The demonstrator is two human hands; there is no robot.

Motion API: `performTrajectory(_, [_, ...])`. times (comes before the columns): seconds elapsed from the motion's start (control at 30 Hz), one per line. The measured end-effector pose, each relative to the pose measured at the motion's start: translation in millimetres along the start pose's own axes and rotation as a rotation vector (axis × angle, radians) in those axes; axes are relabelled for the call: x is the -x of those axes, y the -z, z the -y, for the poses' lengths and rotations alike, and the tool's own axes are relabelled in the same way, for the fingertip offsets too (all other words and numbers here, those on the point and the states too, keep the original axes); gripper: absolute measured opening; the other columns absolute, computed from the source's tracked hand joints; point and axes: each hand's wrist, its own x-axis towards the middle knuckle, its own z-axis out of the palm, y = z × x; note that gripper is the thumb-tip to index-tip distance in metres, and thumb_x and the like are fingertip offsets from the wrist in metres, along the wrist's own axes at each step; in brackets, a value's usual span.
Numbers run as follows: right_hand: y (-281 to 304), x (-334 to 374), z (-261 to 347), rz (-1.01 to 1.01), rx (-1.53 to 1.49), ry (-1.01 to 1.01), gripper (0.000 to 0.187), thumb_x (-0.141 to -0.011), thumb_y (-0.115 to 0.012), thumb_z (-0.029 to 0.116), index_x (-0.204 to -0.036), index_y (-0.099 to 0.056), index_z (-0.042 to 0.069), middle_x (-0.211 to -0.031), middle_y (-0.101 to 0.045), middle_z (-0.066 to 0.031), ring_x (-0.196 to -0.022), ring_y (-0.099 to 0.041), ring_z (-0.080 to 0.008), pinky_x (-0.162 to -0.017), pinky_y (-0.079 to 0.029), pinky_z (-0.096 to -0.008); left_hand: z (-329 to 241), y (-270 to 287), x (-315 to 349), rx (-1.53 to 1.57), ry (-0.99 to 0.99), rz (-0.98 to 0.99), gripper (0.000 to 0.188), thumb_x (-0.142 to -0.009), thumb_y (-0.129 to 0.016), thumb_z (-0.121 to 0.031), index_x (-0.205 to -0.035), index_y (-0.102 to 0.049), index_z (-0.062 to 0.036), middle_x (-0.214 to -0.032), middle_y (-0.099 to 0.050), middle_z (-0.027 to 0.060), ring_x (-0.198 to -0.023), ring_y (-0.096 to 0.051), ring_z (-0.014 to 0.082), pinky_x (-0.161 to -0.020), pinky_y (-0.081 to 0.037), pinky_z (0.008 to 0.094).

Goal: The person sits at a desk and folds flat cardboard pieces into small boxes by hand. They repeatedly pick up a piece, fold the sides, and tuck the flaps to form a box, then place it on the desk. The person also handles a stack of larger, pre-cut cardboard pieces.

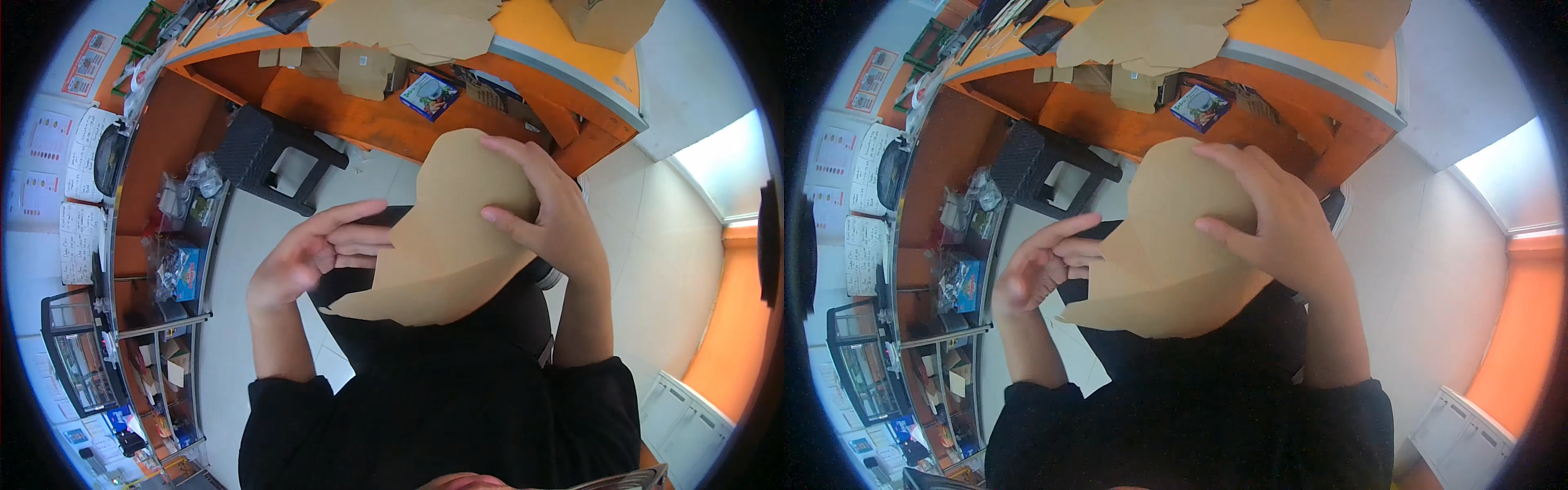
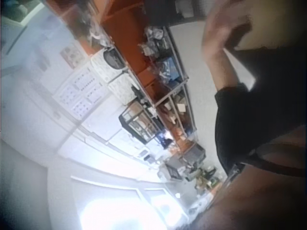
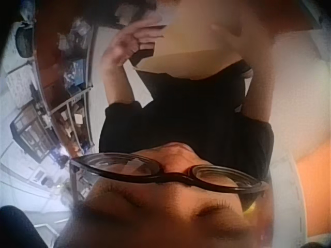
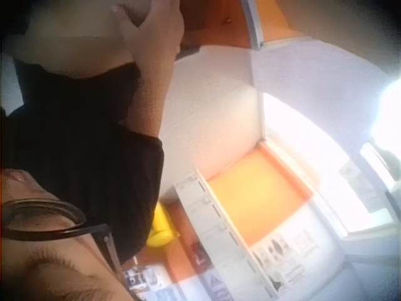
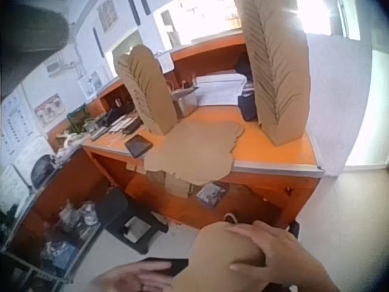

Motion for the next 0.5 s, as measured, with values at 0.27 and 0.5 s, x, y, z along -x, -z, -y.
performTrajectory(0.27, [2, -5, 11, 0.041, -0.002, 0.052, 0.053, -0.073, -0.066, 0.025, -0.122, -0.049, 0.016, -0.102, -0.055, -0.0127, -0.092, -0.055, -0.0322, -0.078, -0.044, -0.0386, -17, -67, -6, -0.927, -0.003, -0.343, 0.054, -0.069, -0.07, 0.003, -0.12, -0.052, -0.005, -0.098, -0.065, 0.0106, -0.089, -0.063, 0.0197, -0.077, -0.048, 0.0295])
performTrajectory(0.5, [-2, -6, 13, 0.079, -0.044, 0.074, 0.053, -0.073, -0.065, 0.025, -0.123, -0.049, 0.014, -0.099, -0.054, -0.0133, -0.09, -0.055, -0.0314, -0.078, -0.044, -0.0372, -8, -50, -7, -1.082, -0.359, -0.234, 0.035, -0.066, -0.069, 0.003, -0.099, -0.066, -0.0082, -0.084, -0.064, 0.0075, -0.068, -0.057, 0.0226, -0.063, -0.046, 0.0309])
